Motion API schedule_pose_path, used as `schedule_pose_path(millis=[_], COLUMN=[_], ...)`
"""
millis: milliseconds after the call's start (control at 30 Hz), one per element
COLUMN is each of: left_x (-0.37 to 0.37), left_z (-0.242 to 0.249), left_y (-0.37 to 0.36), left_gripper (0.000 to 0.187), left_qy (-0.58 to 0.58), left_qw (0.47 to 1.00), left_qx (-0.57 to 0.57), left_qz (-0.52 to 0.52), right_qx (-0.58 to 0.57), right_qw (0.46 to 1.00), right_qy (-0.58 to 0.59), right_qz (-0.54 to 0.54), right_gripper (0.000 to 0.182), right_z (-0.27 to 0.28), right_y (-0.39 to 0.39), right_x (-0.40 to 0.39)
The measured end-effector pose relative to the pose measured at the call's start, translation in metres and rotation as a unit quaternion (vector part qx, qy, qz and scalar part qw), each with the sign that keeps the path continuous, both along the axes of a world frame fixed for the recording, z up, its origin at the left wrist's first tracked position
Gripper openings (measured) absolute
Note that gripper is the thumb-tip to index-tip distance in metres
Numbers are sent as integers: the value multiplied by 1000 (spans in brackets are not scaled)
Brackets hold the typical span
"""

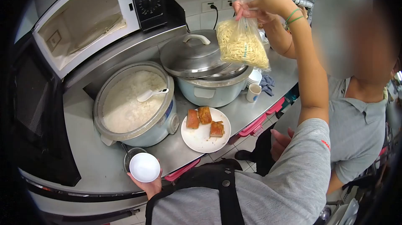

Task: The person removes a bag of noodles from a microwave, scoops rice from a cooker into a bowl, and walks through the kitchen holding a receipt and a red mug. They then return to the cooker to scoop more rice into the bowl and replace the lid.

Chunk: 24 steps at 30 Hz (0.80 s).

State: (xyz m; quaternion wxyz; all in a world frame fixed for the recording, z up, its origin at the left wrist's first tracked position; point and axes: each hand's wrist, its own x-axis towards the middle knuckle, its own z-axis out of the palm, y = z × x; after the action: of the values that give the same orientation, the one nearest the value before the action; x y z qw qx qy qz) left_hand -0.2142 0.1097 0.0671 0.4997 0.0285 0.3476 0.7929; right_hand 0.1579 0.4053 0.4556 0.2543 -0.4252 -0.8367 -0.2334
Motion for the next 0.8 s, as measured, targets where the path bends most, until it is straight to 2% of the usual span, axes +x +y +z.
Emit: schedule_pose_path(millis=[67,100,167,233,300,333,367,400,433,467,500,567,600,700,733,800], left_x=[2,2,3,7,11,13,15,19,21,22,20,15,13,11,10,6], left_z=[0,-1,1,11,19,19,20,21,20,18,14,8,6,5,6,2], left_y=[4,5,5,8,9,10,11,12,16,20,19,18,19,21,22,14], left_gripper=[76,76,75,75,75,75,75,75,75,75,76,76,76,77,77,77], left_qy=[4,-4,-11,-16,-43,-65,-64,-59,-55,-56,-55,-53,-56,-50,-44,-25], left_qw=[1000,1000,1000,1000,999,998,998,998,998,998,998,998,998,998,999,999], left_qx=[-1,1,-5,-6,-5,1,-8,-18,-23,-20,-17,-17,-20,-27,-30,-10], left_qz=[-12,-11,-12,-17,-23,-24,-28,-17,-4,-5,-15,-32,-24,-13,-3,-33], right_qx=[4,2,80,173,82,116,-67,-237,-211,-163,-163,-218,-218,-255,-254,-318], right_qw=[990,990,977,981,972,924,846,634,615,650,653,600,605,543,551,433], right_qy=[-15,-15,-12,38,206,297,142,-30,-59,10,13,-31,-30,-55,-55,-15], right_qz=[-139,-141,-199,-83,-83,209,510,735,758,742,740,769,765,799,793,843], right_gripper=[25,25,27,28,33,28,11,9,8,7,7,5,5,7,7,11], right_z=[-4,-9,-23,-24,-29,-78,-71,-64,-75,-84,-85,-81,-80,-78,-76,-74], right_y=[-22,-22,-21,-65,-178,-199,-201,-203,-204,-207,-204,-194,-192,-188,-184,-172], right_x=[-6,-2,11,27,-3,40,19,-5,-8,-6,-4,-8,-10,-16,-20,-34])
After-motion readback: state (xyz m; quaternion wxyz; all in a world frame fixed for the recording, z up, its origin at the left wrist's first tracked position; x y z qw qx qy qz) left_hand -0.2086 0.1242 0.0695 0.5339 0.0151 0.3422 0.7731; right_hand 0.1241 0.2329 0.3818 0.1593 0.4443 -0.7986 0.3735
